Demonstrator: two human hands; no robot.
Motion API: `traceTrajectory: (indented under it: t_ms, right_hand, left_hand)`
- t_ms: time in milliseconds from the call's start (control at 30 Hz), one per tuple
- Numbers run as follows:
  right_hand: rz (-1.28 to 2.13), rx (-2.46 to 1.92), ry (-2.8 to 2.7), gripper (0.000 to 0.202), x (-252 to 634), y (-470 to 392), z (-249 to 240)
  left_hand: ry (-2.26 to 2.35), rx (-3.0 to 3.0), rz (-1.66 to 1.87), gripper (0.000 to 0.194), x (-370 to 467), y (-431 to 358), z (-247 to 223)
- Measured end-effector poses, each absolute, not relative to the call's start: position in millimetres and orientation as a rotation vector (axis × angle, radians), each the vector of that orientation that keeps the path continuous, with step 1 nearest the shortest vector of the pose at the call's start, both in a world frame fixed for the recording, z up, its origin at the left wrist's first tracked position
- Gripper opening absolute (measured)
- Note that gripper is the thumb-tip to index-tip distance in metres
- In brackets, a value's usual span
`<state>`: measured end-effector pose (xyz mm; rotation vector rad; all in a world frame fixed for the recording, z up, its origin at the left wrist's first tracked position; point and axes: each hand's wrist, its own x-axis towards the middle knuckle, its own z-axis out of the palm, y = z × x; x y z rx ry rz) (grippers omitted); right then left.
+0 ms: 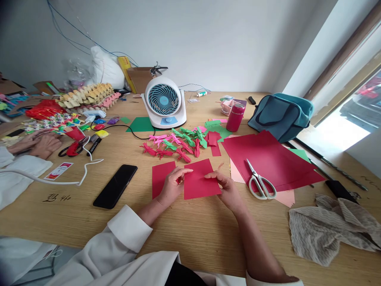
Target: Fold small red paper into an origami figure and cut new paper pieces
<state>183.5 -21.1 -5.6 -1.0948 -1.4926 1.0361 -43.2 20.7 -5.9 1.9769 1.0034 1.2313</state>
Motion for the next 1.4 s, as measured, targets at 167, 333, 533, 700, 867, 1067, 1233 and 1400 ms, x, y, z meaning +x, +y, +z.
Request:
traceTrajectory:
  t_ms: [167,333,533,700,867,1067,1233,1400]
  right_hand:
    - [1.067,-1.076,-1.441,0.026,181,-21,-4]
    - [1.076,-1.080,-1.453,0.026,182,-21,-4]
    - [1.048,-1.060,-1.479,0.023,184,-20,-4]
    - [1.074,-1.073,-1.434,0.023,183,-22,-4]
    - [1.106,-1.068,-1.438,0.022,183,-23,-1]
    - [1.151,-1.065,-1.416,0.027,181,-23,4]
    - [1.167,-1.053,-1.399,0.027,181,-23,6]
    - [1.165,-1.089,-1.382,0.019,179,-23,5]
  left_hand:
    - [1.003,1.947,1.257,0.021,-42,21,-2]
    - [1.002,1.925,1.263,0.018,-41,20,2]
    - [0.982,1.949,1.216,0.023,-43,21,-3]
    - [0.983,1.986,1.192,0.031,-44,24,-7]
    - [0.968,2.008,1.186,0.032,-44,23,-4]
    - [0.948,2.007,1.218,0.033,-44,22,-3]
    - [0.949,2.013,1.220,0.035,-45,22,-2]
    - [0.943,1.989,1.221,0.036,-45,24,-2]
